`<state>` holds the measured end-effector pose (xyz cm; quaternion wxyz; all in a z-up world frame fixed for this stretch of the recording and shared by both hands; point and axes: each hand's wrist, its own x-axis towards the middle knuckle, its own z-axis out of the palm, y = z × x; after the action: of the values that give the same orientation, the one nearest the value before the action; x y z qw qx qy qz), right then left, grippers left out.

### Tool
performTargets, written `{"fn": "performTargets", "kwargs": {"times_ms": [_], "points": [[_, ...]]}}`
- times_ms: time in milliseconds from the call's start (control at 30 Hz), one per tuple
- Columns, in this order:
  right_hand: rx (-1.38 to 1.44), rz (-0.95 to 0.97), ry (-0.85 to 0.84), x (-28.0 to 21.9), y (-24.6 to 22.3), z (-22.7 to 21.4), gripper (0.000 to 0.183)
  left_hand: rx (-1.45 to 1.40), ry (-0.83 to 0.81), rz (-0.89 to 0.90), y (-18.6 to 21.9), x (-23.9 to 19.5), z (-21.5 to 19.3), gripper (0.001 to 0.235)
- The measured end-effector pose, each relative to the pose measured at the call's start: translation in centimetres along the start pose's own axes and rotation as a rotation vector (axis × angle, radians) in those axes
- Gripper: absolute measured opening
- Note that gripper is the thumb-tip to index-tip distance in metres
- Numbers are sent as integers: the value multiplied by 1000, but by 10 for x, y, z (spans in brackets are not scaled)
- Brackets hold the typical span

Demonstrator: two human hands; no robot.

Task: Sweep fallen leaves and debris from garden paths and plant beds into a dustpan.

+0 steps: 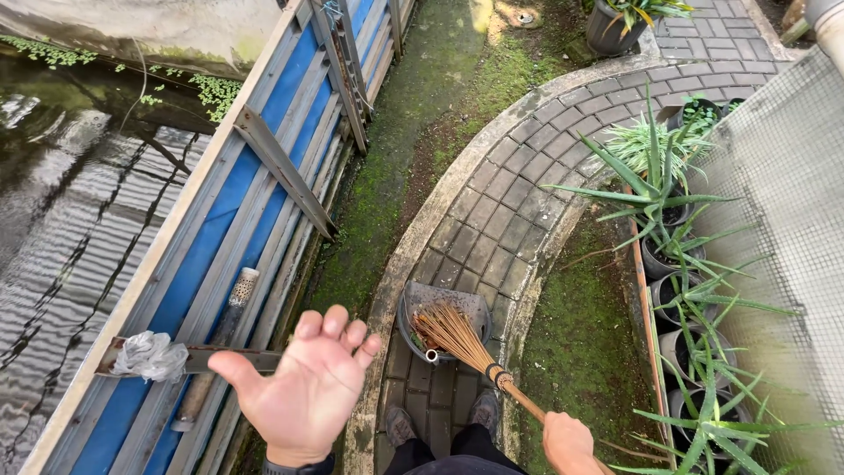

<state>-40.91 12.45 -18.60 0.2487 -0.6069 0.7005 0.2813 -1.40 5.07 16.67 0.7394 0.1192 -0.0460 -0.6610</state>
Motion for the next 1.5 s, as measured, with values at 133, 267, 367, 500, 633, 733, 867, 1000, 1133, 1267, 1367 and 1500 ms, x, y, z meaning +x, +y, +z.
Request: {"fn": "performTargets", "kwargs": {"times_ms": [133, 267, 367, 500, 633, 733, 867, 1000, 1133, 1267, 1367, 1500], "points": [[-5, 13, -29, -1, -3, -8, 23, 163, -86, 94, -10, -5, -31, 64], [-30, 13, -13, 2, -4, -10, 24, 332, -18, 494, -19, -3, -44, 62], [-35, 12, -15, 0, -4, -12, 25, 369, 120, 510, -18, 3, -38, 56], [-22, 6, -11, 3, -1, -6, 24, 370, 153, 468, -22, 8, -61, 55], [-23, -33, 54, 13, 2, 6, 22, 1102, 12, 410, -14, 12, -65, 39], [-25, -35, 68, 6, 1, 5, 21, 1733, -309, 270, -5, 6, -40, 71], [-14, -27, 62, -5, -8, -7, 21, 1812, -574, -584, 15, 2, -36, 106], [3, -8, 58, -7, -11, -5, 22, 1163, -778, -884, 23, 2, -32, 113], [-5, -15, 68, -17, -14, -9, 23, -306, -768, -510, -6, -1, -59, 100], [5, -12, 74, -22, -18, -12, 24, -543, -100, 106, -15, 14, -91, 42], [5, -19, 94, -19, -16, -2, 23, -220, 407, 91, -28, 44, -179, 37], [1, -3, 88, -34, -23, -13, 24, 394, 861, -293, -66, 54, -254, 30]]}}
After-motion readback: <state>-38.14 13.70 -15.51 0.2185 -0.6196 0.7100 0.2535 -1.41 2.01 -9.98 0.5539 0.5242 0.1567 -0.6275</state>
